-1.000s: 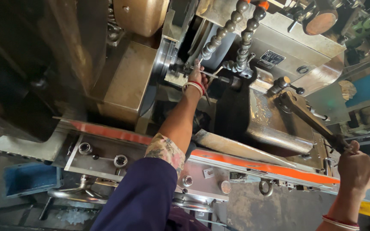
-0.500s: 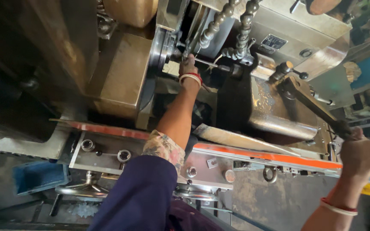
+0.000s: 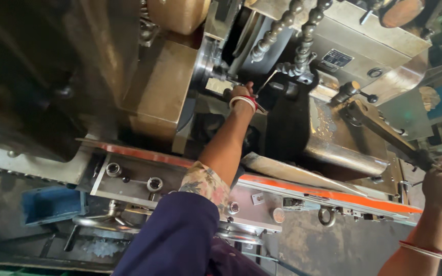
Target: The person repeatedly picks up metal rods from a green tray, inserts each rod into a forming machine, and operates a lever to process the rod. The processed rods are placed into a blue tray with circular indentations. The person continues this cycle throughout the clip.
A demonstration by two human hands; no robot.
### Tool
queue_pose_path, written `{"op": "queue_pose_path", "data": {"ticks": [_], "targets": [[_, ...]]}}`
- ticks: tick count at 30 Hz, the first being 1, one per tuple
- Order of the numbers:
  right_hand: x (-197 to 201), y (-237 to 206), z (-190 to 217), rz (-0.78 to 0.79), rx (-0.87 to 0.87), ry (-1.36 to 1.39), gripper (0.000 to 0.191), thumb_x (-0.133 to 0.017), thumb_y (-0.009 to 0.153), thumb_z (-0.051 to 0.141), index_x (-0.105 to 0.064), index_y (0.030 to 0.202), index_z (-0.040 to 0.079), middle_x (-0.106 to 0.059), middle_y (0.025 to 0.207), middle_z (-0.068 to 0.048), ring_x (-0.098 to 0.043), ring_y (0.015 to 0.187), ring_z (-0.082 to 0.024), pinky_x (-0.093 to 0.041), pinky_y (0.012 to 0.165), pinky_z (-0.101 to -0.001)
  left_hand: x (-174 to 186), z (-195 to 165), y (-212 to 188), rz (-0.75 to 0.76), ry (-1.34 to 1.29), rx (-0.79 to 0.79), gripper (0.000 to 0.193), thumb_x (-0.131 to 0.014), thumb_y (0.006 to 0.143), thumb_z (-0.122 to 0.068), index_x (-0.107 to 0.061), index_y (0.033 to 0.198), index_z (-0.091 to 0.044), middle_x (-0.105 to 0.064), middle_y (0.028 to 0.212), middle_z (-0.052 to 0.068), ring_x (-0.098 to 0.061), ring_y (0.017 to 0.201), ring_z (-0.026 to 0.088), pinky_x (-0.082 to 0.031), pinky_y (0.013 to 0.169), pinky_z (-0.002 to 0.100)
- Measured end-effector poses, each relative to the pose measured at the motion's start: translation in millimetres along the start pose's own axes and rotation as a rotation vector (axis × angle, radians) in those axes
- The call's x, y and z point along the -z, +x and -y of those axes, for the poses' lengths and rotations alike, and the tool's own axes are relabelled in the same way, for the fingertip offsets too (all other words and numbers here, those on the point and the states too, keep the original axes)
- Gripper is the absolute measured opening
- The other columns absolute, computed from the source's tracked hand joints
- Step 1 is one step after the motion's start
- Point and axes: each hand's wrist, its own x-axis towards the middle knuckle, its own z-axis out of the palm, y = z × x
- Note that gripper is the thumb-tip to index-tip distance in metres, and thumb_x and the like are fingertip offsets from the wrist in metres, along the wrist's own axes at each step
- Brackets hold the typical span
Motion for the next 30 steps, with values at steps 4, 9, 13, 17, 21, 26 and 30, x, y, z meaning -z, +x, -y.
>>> {"op": "queue_pose_path", "data": {"ticks": [4,9,13,17,21,26,30], "targets": [[-2,-2,6,-0.061,0.045,0.085,0.06,-0.038,0.116,0.032,-0.076,0.09,-0.006,-0.066,0.068,-0.026,-0.069,0.069,-0.044,-0.051,0.058,-0.0483,5,1,1,-0.001,-0.001,0.01,0.022,-0.071,0.096,-0.026,-0.065,0.1,-0.005,-0.062,0.079,0.009,-0.055,0.063,0.022,-0.046,0.057,0.039],[1,-1,9,-0.035,0.043,0.081,0.062,-0.037,0.116,0.033,-0.076,0.09,-0.008,-0.066,0.068,-0.027,-0.069,0.072,-0.045,-0.052,0.061,-0.0486,7,8,-2,0.017,-0.024,0.031,0.023,-0.074,0.095,-0.026,-0.066,0.098,-0.005,-0.064,0.082,0.009,-0.058,0.068,0.022,-0.049,0.06,0.039],[3,0,6,0.042,-0.095,0.123,0.063,-0.039,0.123,0.039,-0.077,0.096,-0.005,-0.068,0.08,-0.03,-0.069,0.077,-0.049,-0.052,0.065,-0.0535,6,7,2,0.051,-0.12,0.002,0.024,-0.077,0.094,-0.026,-0.067,0.096,-0.005,-0.065,0.084,0.009,-0.061,0.071,0.022,-0.051,0.063,0.039],[6,2,3,0.045,-0.081,0.014,0.069,-0.038,0.123,0.045,-0.078,0.097,-0.004,-0.071,0.088,-0.032,-0.069,0.086,-0.049,-0.052,0.073,-0.0551,5,-2,11,0.112,-0.17,0.043,0.022,-0.075,0.096,-0.027,-0.066,0.098,-0.007,-0.067,0.088,0.006,-0.064,0.077,0.023,-0.052,0.066,0.04],[8,2,4,0.069,-0.105,0.026,0.068,-0.036,0.12,0.045,-0.078,0.1,-0.004,-0.071,0.091,-0.032,-0.069,0.089,-0.05,-0.052,0.077,-0.0545,2,-6,10,0.188,-0.509,0.106,0.017,-0.069,0.095,-0.021,-0.066,0.109,-0.012,-0.068,0.098,0.005,-0.067,0.092,0.02,-0.059,0.073,0.047],[9,0,3,0.072,-0.102,0.067,0.06,-0.038,0.12,0.044,-0.078,0.108,0.001,-0.071,0.091,-0.032,-0.069,0.088,-0.051,-0.052,0.076,-0.055,-2,-2,3,0.196,-0.623,0.086,0.024,-0.068,0.096,-0.019,-0.062,0.119,-0.015,-0.068,0.107,0.007,-0.067,0.099,0.023,-0.059,0.078,0.053],[7,5,1,0.09,-0.134,0.049,0.063,-0.038,0.122,0.049,-0.078,0.109,0.002,-0.071,0.094,-0.032,-0.069,0.09,-0.05,-0.051,0.076,-0.0554,-3,-1,7,0.227,-0.672,0.078,0.021,-0.068,0.096,-0.016,-0.063,0.117,-0.016,-0.067,0.109,0.007,-0.067,0.099,0.024,-0.059,0.077,0.053]]}}
